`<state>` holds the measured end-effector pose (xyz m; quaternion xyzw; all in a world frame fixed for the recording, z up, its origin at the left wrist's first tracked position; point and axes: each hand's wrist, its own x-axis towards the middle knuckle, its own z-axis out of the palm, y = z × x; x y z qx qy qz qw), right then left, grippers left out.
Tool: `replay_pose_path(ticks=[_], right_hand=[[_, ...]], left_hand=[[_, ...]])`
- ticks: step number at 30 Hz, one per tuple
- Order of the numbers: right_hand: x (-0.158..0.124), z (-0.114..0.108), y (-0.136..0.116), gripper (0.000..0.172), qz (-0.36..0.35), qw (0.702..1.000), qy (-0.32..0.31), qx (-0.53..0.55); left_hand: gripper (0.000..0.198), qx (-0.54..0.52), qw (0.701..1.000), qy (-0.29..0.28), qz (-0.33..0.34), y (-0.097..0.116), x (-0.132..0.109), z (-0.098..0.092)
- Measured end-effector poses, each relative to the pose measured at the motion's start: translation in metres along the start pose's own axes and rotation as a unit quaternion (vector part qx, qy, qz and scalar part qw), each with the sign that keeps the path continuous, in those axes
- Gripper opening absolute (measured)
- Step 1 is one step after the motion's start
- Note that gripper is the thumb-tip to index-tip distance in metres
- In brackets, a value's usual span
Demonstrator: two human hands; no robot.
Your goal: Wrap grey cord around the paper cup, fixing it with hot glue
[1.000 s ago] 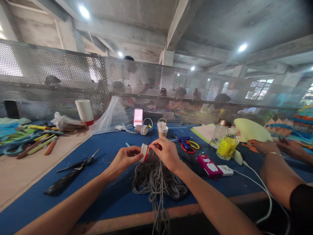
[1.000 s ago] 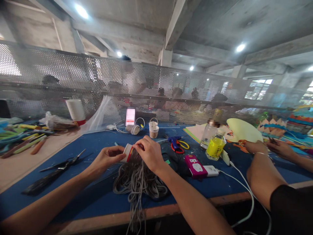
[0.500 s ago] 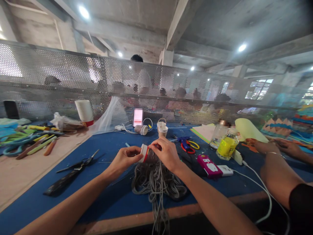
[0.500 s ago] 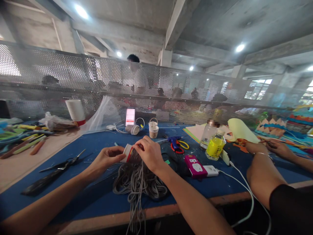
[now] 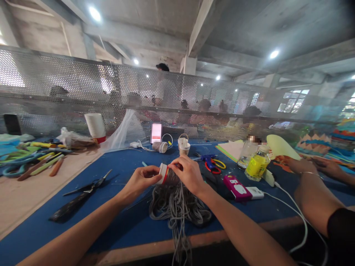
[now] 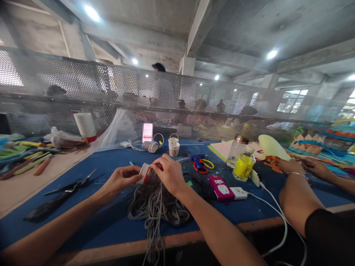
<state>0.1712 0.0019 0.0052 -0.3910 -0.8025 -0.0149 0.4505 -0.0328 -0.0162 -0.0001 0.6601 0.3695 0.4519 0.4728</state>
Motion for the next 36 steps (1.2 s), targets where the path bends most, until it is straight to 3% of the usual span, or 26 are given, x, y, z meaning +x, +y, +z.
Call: replay_pose_path(ticks=[36], right_hand=[[-0.0010,0.0002,0.0006,0.015,-0.005,1.000,-0.008,0.001]], left_hand=[[0.016,-0.019,1.000,0.002,-0.010,-0.0013,0.0007,0.0007]])
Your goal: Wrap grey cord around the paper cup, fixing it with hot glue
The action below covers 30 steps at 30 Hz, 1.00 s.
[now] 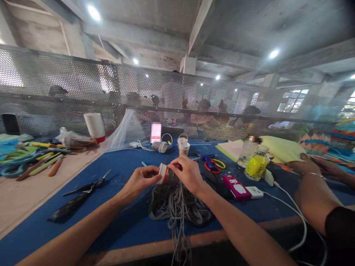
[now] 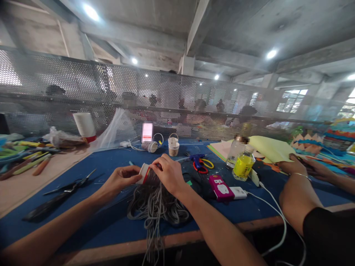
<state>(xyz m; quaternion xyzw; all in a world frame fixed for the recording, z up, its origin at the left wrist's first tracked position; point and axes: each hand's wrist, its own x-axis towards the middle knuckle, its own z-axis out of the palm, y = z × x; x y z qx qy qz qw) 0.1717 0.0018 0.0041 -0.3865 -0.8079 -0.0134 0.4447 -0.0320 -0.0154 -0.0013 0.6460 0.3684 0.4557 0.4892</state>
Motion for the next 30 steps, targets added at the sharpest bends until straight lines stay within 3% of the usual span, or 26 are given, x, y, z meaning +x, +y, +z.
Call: replay_pose_path(ticks=[30], right_hand=[[-0.0010,0.0005,0.0000,0.016,0.005,1.000,-0.008,-0.006]], left_hand=[[0.018,0.019,1.000,0.000,0.004,0.0009,-0.0007,0.0007]])
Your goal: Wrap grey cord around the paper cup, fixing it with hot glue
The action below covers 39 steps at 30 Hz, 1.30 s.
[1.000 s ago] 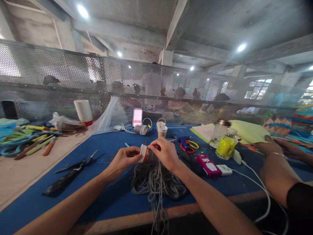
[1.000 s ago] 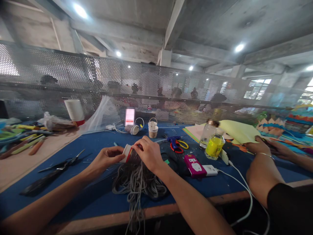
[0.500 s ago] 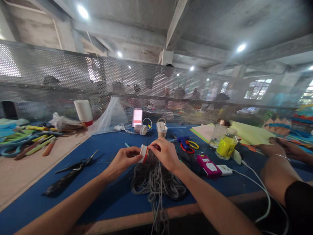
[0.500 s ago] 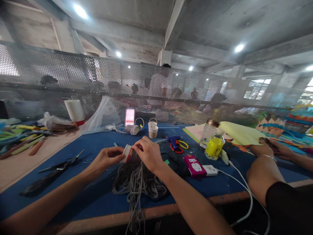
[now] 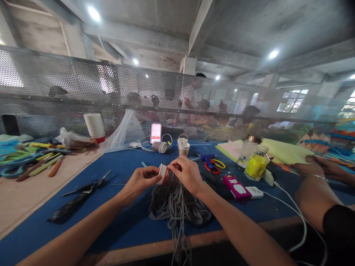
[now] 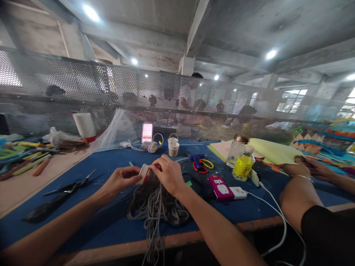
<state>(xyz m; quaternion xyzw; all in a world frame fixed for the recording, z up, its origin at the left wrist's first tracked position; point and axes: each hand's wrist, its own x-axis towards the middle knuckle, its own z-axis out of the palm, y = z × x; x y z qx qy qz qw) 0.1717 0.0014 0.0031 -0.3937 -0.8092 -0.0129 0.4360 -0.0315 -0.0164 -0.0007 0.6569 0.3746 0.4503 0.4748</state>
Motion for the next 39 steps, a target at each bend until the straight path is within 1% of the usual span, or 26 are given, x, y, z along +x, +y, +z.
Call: replay_pose_path(ticks=[9,18,24,31,39], right_hand=[[0.0006,-0.0011,-0.0012,0.017,-0.001,1.000,-0.004,-0.004],[0.0005,-0.0001,-0.0005,0.017,0.001,1.000,-0.006,-0.005],[0.0007,-0.0001,-0.0002,0.017,0.000,1.000,-0.004,-0.004],[0.0005,-0.0008,-0.0012,0.017,-0.001,1.000,-0.002,-0.004],[0.0001,0.0003,-0.0004,0.018,0.000,1.000,-0.002,-0.005]], left_hand=[[0.018,0.005,1.000,0.002,0.001,0.0044,-0.0016,0.0016],[0.017,-0.011,1.000,-0.010,0.000,0.0003,-0.0005,0.0003],[0.018,0.004,1.000,0.001,0.000,0.0013,-0.0010,0.0008],[0.020,0.004,1.000,0.000,0.004,-0.0017,-0.0002,-0.0003],[0.021,0.011,1.000,0.001,0.006,0.0000,-0.0001,0.0002]])
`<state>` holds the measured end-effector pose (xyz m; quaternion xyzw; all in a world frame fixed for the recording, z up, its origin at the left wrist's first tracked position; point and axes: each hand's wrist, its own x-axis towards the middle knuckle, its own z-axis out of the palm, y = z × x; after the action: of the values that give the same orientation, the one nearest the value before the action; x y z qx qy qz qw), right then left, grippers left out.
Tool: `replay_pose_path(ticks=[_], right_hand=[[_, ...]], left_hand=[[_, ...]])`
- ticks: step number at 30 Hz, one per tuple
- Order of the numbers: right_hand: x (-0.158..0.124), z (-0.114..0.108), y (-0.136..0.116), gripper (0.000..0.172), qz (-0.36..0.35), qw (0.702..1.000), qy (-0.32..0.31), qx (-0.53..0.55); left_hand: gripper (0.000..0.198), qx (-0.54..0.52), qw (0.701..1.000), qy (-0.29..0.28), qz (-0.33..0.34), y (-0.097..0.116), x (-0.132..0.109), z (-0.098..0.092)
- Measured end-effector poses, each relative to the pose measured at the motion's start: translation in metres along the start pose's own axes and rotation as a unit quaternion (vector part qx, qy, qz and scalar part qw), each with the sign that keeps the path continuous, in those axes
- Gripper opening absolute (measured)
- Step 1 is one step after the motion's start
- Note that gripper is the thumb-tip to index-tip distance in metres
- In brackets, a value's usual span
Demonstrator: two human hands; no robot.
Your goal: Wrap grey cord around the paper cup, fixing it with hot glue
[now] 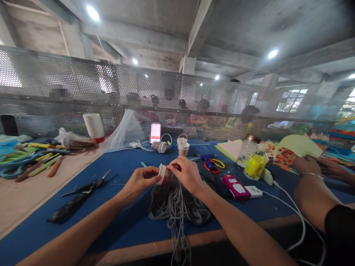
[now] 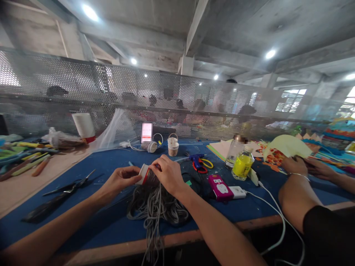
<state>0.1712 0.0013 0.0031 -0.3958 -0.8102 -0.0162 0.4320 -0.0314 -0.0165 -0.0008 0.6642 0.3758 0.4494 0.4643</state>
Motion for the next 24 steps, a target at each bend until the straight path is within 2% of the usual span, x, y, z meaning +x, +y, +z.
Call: replay_pose_path(ticks=[24], right_hand=[[-0.0005,-0.0005,-0.0008,0.017,0.004,1.000,0.003,0.009]], left_hand=[[0.019,-0.005,1.000,0.008,-0.010,0.0024,0.0001,0.0018]])
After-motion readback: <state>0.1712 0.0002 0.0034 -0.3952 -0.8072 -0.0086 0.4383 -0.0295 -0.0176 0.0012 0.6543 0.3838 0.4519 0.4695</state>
